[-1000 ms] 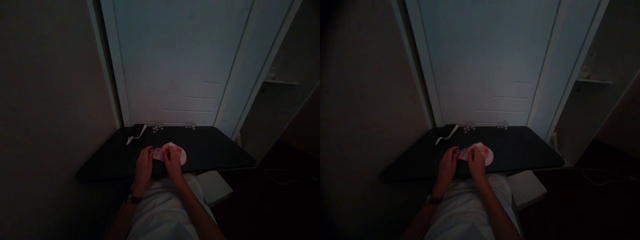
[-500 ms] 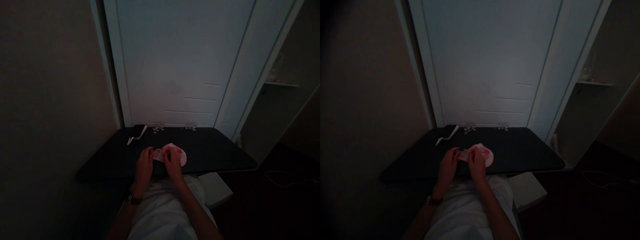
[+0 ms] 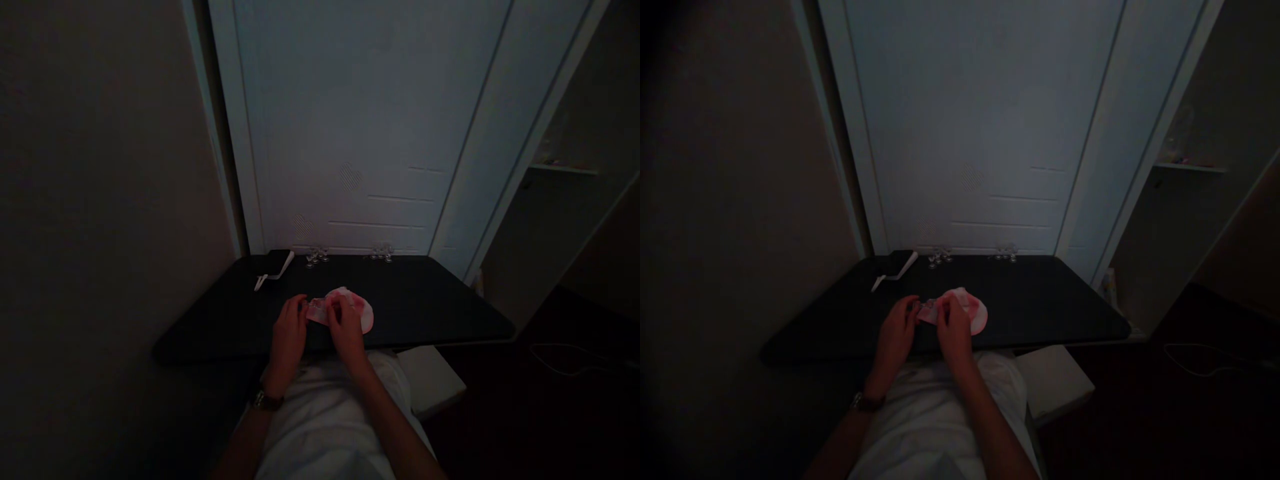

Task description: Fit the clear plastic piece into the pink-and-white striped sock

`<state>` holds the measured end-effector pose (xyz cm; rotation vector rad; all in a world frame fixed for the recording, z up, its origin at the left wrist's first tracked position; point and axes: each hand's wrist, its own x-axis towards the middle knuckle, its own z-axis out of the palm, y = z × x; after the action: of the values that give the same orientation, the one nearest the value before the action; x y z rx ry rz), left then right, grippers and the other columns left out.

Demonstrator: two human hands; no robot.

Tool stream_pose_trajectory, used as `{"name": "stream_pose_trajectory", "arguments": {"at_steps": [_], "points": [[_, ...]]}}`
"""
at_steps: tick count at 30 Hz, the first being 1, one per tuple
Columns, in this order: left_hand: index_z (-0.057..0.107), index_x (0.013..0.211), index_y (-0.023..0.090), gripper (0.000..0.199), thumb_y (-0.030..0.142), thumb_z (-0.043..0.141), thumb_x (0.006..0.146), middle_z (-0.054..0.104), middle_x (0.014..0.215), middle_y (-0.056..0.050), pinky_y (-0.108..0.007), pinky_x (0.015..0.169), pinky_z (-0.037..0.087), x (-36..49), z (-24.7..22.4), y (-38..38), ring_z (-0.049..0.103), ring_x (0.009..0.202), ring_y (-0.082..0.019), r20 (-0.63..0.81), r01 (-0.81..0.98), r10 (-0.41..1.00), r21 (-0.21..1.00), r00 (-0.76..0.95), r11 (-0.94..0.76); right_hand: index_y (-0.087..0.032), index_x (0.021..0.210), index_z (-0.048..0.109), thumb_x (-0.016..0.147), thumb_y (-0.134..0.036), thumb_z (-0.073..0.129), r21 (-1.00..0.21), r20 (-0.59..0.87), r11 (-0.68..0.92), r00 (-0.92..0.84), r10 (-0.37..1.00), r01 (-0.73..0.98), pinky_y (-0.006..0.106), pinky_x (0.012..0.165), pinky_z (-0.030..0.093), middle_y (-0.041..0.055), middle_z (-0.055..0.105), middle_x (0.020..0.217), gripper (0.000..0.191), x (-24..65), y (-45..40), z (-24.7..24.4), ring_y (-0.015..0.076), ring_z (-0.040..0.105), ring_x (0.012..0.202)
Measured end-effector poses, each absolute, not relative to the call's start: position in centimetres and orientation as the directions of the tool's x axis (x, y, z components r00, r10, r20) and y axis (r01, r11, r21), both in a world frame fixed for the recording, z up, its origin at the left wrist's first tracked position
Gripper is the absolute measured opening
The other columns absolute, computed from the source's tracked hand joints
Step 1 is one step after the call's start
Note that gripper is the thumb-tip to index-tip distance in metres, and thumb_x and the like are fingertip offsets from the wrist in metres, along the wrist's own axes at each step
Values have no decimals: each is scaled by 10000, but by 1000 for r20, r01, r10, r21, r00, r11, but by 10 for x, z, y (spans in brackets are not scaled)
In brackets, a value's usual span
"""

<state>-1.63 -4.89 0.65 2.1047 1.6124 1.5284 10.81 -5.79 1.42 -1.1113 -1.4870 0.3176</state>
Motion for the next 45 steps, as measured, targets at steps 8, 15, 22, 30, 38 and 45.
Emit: {"name": "stream_pose_trajectory", "arguments": {"at_steps": [8,15,22,30,38,45], "points": [[486,1064,171,250,271,343,886,563,1070,-84,-356,874,420,-18,7,-49,532,988,-205,629,682,776,590,-52,-433,-194,873,550,844,-174,398,-746,613,506,149,776,432,270,751,415,27,618,845,156,107,-60,16,149,566,784],[493,1063,171,254,272,352,878,566,1075,-83,-359,885,416,-19,5,-48,533,997,-205,633,681,772,589,-54,-435,-199,862,557,851,-184,384,-755,607,511,146,781,411,265,744,413,24,621,841,175,107,-58,15,148,569,780],[493,1057,168,248,272,351,882,567,1073,-87,-353,887,416,-18,5,-47,531,1002,-204,631,680,775,589,-50,-436,-197,886,558,857,-194,379,-746,613,505,151,776,434,286,773,409,36,621,869,181,107,-59,14,158,563,810],[490,1069,188,244,264,360,877,568,1074,-77,-360,873,426,-19,4,-47,543,992,-205,651,681,758,574,-44,-454,-190,873,558,861,-218,391,-747,603,487,152,783,453,281,748,414,35,625,850,169,107,-61,19,158,570,783],[499,1057,179,247,268,360,874,576,1068,-85,-359,861,437,-18,6,-49,552,981,-207,638,688,768,581,-54,-435,-192,865,562,848,-186,390,-743,613,500,153,775,445,281,732,416,33,626,839,173,107,-60,17,155,566,768],[498,1054,183,240,266,368,871,578,1057,-84,-366,862,436,-18,7,-50,557,977,-210,655,683,754,570,-43,-456,-200,851,554,824,-163,387,-744,616,509,149,773,433,281,730,424,24,613,830,173,107,-60,17,155,562,764]]}}
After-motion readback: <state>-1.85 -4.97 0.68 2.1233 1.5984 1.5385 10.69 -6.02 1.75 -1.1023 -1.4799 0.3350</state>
